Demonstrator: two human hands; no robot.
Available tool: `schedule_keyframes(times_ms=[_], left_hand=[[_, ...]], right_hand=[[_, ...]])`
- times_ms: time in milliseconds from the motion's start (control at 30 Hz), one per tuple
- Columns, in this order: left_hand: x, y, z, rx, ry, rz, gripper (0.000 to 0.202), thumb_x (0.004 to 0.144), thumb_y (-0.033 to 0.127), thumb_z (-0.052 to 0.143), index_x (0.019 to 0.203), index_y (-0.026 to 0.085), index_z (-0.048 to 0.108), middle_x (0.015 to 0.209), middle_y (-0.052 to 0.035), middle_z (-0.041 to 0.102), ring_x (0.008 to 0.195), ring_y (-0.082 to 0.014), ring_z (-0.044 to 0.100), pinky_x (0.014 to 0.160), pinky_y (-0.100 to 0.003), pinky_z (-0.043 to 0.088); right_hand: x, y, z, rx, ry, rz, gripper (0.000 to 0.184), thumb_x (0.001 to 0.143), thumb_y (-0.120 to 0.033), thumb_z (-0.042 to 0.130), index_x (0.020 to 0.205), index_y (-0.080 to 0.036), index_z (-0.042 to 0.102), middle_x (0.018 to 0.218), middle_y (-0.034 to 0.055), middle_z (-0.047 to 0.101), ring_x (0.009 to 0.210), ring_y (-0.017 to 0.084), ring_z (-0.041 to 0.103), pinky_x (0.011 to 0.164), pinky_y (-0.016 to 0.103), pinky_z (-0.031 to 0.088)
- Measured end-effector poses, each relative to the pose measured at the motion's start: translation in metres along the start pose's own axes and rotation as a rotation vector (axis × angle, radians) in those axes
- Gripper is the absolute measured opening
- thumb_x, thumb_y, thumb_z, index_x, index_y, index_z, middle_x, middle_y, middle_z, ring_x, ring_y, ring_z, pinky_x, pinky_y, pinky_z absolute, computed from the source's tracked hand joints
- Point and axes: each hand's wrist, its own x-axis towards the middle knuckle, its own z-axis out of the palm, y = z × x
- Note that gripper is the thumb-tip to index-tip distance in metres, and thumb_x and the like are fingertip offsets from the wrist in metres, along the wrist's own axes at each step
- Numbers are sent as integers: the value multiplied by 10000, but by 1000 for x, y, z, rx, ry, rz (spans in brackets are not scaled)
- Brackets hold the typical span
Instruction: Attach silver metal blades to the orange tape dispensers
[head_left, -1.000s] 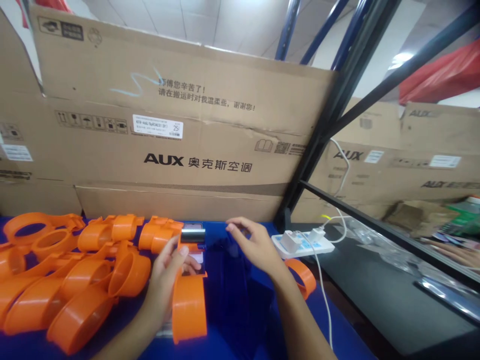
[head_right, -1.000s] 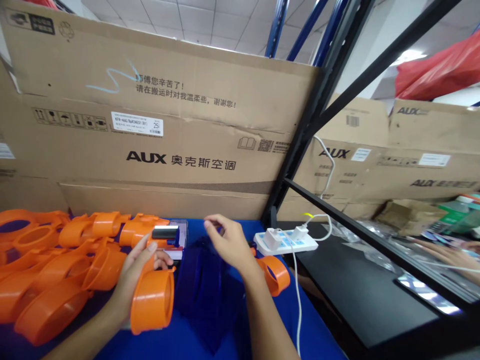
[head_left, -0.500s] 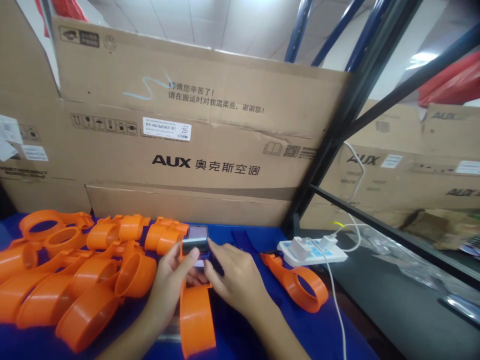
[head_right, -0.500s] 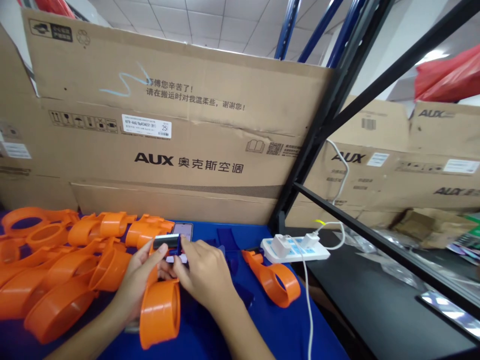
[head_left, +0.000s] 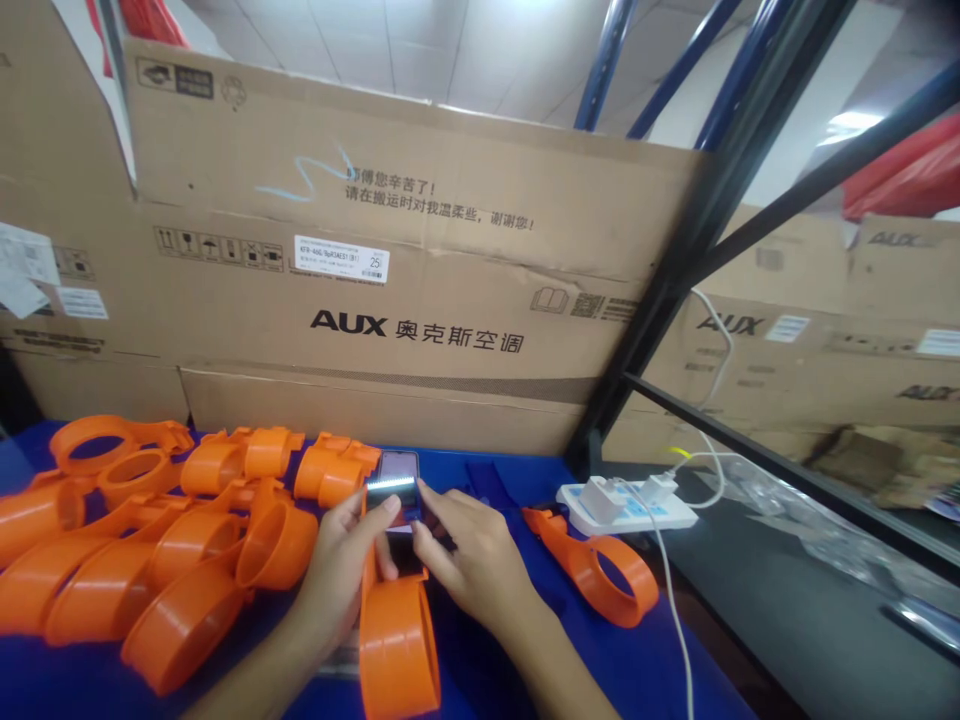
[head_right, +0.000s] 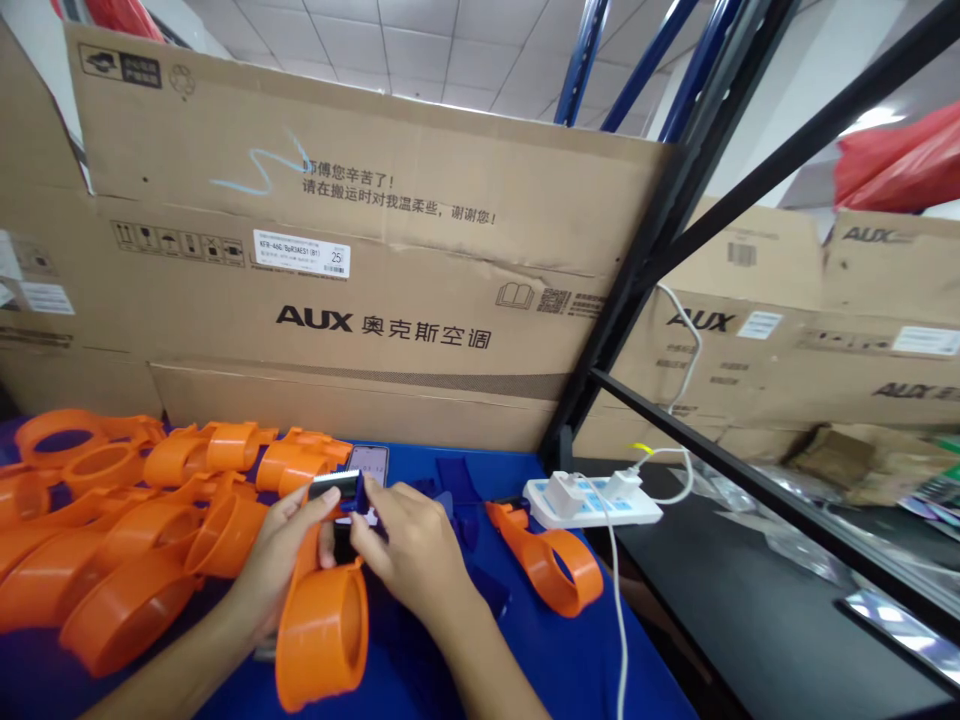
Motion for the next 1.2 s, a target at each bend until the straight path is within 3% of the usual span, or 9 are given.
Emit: schedule_keyframes(times_ms=[133, 233, 400, 533, 733, 933, 1200], left_hand=[[-2, 8, 7, -228, 58, -149, 359, 757, 465, 849, 871, 163, 693, 489, 34, 576, 401, -95, 501, 445, -197, 433], [-3, 10, 11, -343, 70, -203, 363, 701, 384, 911, 877, 163, 682, 565, 38, 612, 437, -80, 530, 447, -177, 441], [-4, 8, 12, -375, 67, -189, 333, 728, 312, 908, 922, 177, 674, 639, 37, 649, 473, -73, 562, 474, -171, 471], [-2, 5, 9, -345, -1, -159, 312, 764, 330, 883, 933, 175, 670, 645, 26, 663, 452, -73, 552, 481, -181, 478], [3, 0, 5, -234, -74, -149, 356, 751, 399, 881, 909, 158, 672, 610, 0, 658, 455, -100, 559, 489, -210, 481], [1, 1, 3, -195, -121, -127, 316, 775, 365, 868, 912, 174, 656, 507, 32, 594, 426, -95, 527, 496, -200, 468], [3, 7, -1, -135, -76, -111, 328, 738, 372, 890, 896, 180, 676, 454, 60, 534, 383, -69, 453, 452, -172, 392]], right_hand=[[3, 6, -3, 70, -77, -4, 407, 998, -217, 554, 1402, -160, 566, 1118, 120, 766, 813, 211, 690, 741, 348, 576], [3, 8, -1, 39, -85, -6, 410, 982, -159, 519, 1388, -165, 574, 1175, 129, 759, 820, 206, 697, 749, 349, 587], [2, 7, 1, -16, -71, -42, 422, 954, -140, 522, 1372, -160, 578, 1154, 135, 764, 796, 201, 700, 715, 334, 586], [2, 4, 0, -30, -66, -59, 438, 930, -148, 549, 1367, -143, 560, 1162, 140, 758, 793, 208, 688, 699, 338, 578], [-5, 1, 12, -162, 7, -39, 384, 899, -88, 538, 1278, -101, 601, 870, 99, 748, 689, 202, 644, 629, 317, 529], [-10, -2, 19, -223, 52, -74, 386, 915, -78, 500, 1292, -87, 585, 765, 70, 701, 650, 196, 636, 644, 315, 540], [-3, 3, 8, -87, 59, -97, 362, 929, -126, 542, 1288, -141, 587, 886, 96, 739, 740, 202, 680, 675, 328, 573]])
